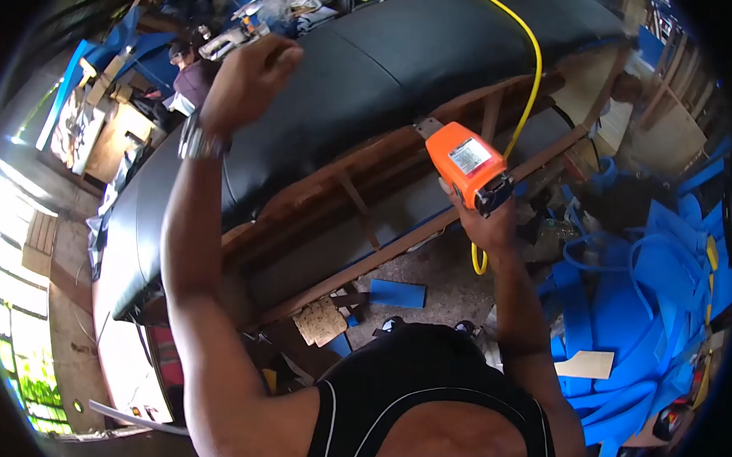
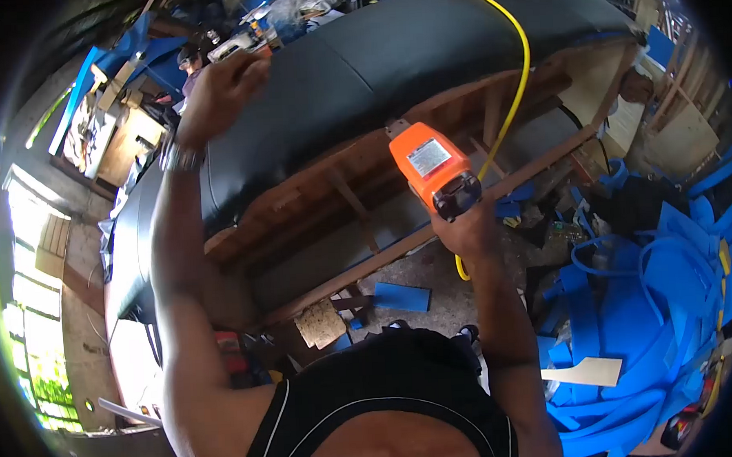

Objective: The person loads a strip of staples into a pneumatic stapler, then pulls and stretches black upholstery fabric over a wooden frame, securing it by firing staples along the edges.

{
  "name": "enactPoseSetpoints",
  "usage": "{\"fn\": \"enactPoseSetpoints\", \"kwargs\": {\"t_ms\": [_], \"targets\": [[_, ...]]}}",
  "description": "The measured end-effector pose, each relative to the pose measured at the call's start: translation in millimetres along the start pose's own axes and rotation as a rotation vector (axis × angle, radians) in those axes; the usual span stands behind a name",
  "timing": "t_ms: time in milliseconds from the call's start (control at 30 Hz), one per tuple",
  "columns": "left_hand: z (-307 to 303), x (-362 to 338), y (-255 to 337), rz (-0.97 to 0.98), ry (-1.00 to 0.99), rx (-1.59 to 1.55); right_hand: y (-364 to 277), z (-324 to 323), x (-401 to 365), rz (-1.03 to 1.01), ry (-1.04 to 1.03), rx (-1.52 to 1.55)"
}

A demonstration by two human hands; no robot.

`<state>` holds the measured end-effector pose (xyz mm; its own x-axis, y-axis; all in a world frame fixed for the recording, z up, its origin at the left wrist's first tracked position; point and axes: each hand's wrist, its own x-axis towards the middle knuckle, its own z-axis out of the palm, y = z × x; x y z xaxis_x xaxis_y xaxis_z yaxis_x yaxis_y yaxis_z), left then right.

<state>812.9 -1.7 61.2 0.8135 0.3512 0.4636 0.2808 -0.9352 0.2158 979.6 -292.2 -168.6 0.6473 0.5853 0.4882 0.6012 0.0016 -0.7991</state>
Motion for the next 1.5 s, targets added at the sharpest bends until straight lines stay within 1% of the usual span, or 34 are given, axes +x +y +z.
{"fn": "enactPoseSetpoints", "kwargs": {"t_ms": [33, 67, 100, 167, 233, 300, 333, 433, 467, 567, 600, 700, 733, 833, 867, 933, 967, 1000, 1100, 1133, 1233, 1267, 1367, 1400, 1433, 1500], "targets": [[-2, -27, 32, -0.081, 0.009, -0.183, -2, 0, -4, 0.078, -0.017, -0.038], [6, -59, 47, -0.149, -0.037, -0.451, -1, 1, -5, -0.067, 0.021, 0.061], [14, -92, 60, -0.224, -0.073, -0.713, 2, 2, -7, -0.079, 0.008, 0.054], [63, -156, 73, -0.346, -0.073, -1.246, 6, 3, -4, -0.129, -0.009, 0.052], [122, -182, 91, -0.503, 0.221, -1.506, -2, 6, -6, -0.096, 0.028, 0.079], [146, -180, 85, -0.595, 0.536, -1.813, -14, 5, -5, -0.081, 0.004, 0.072], [148, -173, 84, -0.621, 0.672, -1.856, -11, 9, -6, -0.04, 0.037, 0.121], [138, -155, 102, -0.705, 0.81, -1.902, -11, 5, -1, -0.083, 0.025, 0.141], [132, -147, 113, -0.754, 0.856, -1.876, -14, 4, -2, -0.194, 0.07, 0.095], [133, -133, 110, -0.825, 0.951, -1.764, -8, 5, -2, -0.161, 0.067, 0.177], [130, -125, 113, -0.928, 1.008, -1.714, -11, 4, -3, -0.181, 0.088, 0.166], [128, -109, 121, -1.032, 0.985, -1.557, -15, -2, 0, -0.245, 0.081, 0.088], [130, -100, 119, -1.088, 1.043, -1.472, -13, -1, 1, -0.279, 0.09, 0.116], [137, -89, 116, -1.101, 1.126, -1.183, -14, -2, 2, -0.238, 0.067, 0.178], [138, -89, 118, -1.125, 1.085, -1.094, -12, -2, 3, -0.212, 0.025, 0.153], [150, -90, 112, -1.035, 1.166, -1.018, -5, -4, 0, -0.143, -0.058, 0.098], [155, -91, 109, -0.985, 1.196, -0.982, -3, -5, -1, -0.148, -0.063, 0.085], [159, -95, 112, -0.896, 1.222, -0.987, -3, -6, -1, -0.151, -0.064, 0.07], [172, -106, 108, -0.763, 1.224, -0.933, -8, -5, 0, -0.14, -0.039, 0.094], [172, -109, 111, -0.803, 1.163, -0.801, -14, -6, 0, -0.146, -0.038, 0.088], [182, -127, 93, -0.632, 1.032, -0.497, -12, -6, 0, -0.11, -0.075, 0.106], [186, -126, 87, -0.603, 1.049, -0.439, -11, -5, -1, -0.087, -0.087, 0.121], [182, -130, 86, -0.642, 0.996, -0.35, -36, -6, -10, -0.277, 0.043, 0.17], [178, -130, 84, -0.623, 0.983, -0.356, -40, -4, -18, -0.304, 0.015, 0.184], [175, -132, 83, -0.607, 0.966, -0.363, -41, -1, -27, -0.277, -0.105, 0.186], [174, -135, 85, -0.587, 0.936, -0.388, -57, 8, -33, -0.416, -0.065, 0.142]]}}
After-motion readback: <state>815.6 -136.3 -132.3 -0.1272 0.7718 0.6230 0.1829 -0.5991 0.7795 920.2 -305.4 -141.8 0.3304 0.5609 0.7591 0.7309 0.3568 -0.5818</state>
